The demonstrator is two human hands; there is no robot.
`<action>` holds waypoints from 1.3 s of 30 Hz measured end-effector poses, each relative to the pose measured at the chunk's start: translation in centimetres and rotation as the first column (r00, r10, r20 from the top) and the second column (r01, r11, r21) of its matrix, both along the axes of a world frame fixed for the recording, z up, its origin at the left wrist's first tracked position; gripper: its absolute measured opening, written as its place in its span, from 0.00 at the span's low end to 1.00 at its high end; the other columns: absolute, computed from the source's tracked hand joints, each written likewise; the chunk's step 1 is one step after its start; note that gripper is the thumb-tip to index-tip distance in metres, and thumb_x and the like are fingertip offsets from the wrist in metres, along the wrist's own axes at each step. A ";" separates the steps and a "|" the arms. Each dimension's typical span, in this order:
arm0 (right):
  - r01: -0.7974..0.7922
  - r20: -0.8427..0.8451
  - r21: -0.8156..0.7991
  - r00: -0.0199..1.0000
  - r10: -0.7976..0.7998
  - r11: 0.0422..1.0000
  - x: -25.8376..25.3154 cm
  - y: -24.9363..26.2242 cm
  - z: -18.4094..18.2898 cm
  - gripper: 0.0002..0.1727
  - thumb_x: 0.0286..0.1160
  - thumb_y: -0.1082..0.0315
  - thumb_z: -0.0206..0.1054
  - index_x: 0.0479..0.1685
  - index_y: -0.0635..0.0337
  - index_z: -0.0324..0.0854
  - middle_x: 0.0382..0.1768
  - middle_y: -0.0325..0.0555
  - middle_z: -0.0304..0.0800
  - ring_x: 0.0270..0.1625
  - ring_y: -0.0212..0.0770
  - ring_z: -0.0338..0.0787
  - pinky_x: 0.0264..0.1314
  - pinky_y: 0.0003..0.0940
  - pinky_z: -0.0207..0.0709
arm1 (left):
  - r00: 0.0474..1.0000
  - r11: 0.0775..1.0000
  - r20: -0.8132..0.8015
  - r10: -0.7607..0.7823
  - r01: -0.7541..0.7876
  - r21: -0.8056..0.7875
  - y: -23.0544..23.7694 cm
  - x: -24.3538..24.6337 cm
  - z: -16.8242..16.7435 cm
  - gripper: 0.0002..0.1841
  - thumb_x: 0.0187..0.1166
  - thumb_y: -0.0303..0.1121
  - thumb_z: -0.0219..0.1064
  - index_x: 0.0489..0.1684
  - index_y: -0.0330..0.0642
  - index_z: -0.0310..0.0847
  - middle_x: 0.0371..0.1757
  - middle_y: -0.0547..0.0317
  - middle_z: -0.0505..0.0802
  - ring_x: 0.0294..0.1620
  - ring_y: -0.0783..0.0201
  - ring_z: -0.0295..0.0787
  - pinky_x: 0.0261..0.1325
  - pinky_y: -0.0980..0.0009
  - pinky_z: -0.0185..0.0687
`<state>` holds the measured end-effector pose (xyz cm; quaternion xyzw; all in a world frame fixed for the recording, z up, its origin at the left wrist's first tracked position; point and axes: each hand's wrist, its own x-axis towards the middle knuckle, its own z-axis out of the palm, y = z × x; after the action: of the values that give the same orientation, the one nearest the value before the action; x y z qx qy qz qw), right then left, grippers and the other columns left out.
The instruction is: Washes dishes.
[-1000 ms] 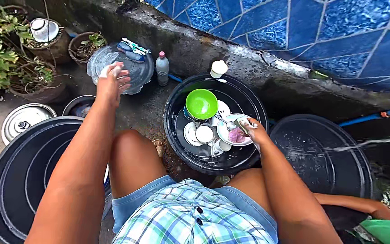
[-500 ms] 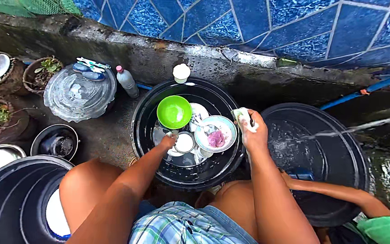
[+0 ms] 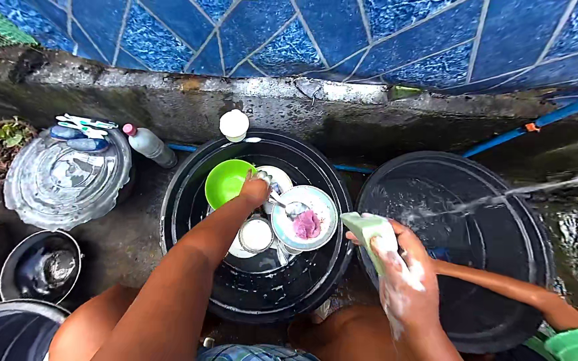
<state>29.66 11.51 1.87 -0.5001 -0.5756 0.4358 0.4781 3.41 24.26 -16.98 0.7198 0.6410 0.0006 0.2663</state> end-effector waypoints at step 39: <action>-0.286 -0.189 -0.111 0.946 0.263 0.952 2.3 1.3 0.4 0.17 0.88 0.56 0.60 0.71 0.36 0.81 0.68 0.23 0.88 0.66 0.24 0.88 0.67 0.24 0.84 | 0.982 0.904 -0.110 0.153 -0.184 -0.386 9.2 -5.2 -8.1 0.28 0.86 0.54 0.60 0.64 0.36 0.83 0.64 0.30 0.87 0.70 0.32 0.82 0.70 0.30 0.72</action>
<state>31.96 12.77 2.30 -0.4071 -0.5651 0.5782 0.4250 -1.78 33.49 -25.08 0.5929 0.6976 -0.1333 0.3795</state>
